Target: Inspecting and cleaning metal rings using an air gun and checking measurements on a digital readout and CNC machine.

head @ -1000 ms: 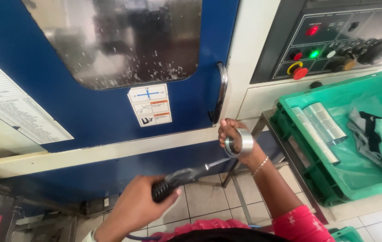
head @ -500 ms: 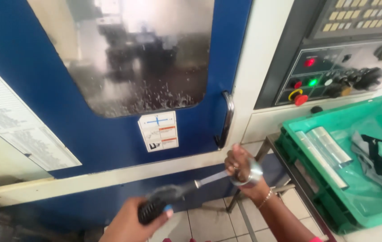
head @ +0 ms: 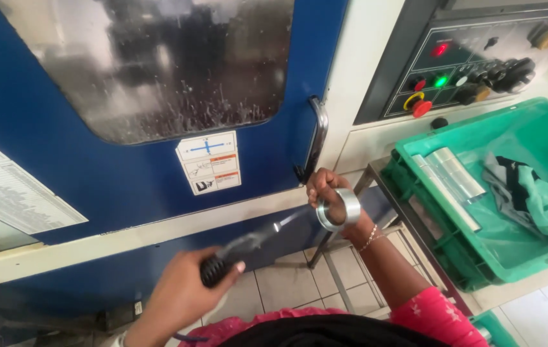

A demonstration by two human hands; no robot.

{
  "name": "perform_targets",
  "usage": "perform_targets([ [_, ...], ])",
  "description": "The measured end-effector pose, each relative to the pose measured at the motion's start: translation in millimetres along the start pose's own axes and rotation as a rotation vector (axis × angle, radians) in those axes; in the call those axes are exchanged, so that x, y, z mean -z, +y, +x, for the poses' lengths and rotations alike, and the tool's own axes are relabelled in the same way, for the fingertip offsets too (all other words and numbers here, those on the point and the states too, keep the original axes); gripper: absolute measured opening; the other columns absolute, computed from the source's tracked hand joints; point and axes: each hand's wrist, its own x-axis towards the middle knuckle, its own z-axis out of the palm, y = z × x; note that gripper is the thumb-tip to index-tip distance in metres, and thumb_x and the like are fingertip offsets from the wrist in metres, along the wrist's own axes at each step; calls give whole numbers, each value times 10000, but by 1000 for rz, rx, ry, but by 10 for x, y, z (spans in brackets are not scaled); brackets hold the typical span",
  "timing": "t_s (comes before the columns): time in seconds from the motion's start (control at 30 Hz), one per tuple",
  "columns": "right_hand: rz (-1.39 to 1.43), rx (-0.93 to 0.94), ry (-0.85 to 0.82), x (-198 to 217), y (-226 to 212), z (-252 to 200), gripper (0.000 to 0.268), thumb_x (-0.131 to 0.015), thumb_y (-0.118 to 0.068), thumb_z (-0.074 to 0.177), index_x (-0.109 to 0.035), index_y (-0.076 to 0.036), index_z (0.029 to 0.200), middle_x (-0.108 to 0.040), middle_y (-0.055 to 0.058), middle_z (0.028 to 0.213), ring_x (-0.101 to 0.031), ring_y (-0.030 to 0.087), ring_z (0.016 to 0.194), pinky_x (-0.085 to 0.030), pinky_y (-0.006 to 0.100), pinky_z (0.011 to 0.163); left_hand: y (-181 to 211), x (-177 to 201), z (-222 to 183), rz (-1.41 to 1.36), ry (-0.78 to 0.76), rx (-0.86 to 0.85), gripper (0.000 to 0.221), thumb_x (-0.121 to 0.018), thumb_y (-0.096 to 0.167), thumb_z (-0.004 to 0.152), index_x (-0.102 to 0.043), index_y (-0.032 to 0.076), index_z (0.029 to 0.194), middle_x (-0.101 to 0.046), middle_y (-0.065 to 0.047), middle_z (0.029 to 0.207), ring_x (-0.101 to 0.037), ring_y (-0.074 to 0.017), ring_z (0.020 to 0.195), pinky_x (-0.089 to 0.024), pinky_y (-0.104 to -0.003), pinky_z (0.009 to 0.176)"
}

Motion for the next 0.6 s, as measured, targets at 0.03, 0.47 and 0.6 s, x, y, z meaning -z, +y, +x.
perform_targets([
  [0.03,-26,-13,77,-15,6,5,283,-727,-283,985,-519,-133,867,-547,7,826,-529,98,739,-481,248,653,30,40,-31,-4,9,28,467,-774,544,793,-811,137,1019,-604,-149,541,-624,-284,527,-500,-424,597],
  [0.47,-505,-134,446,-208,-17,-67,334,-756,-265,939,-498,-104,799,-555,9,674,-548,89,533,-463,230,472,-663,-201,192,-123,231,-5,575,-857,570,698,-806,69,975,-732,-191,722,-750,-314,722,-580,-388,734],
  [0.6,-110,20,-91,-265,-35,-120,272,-723,-266,950,-544,-86,853,-620,32,716,-602,98,545,-519,217,470,-1031,-459,303,-132,153,165,768,-915,624,666,-699,-7,1047,-728,-196,837,-774,-274,815,-622,-385,803],
])
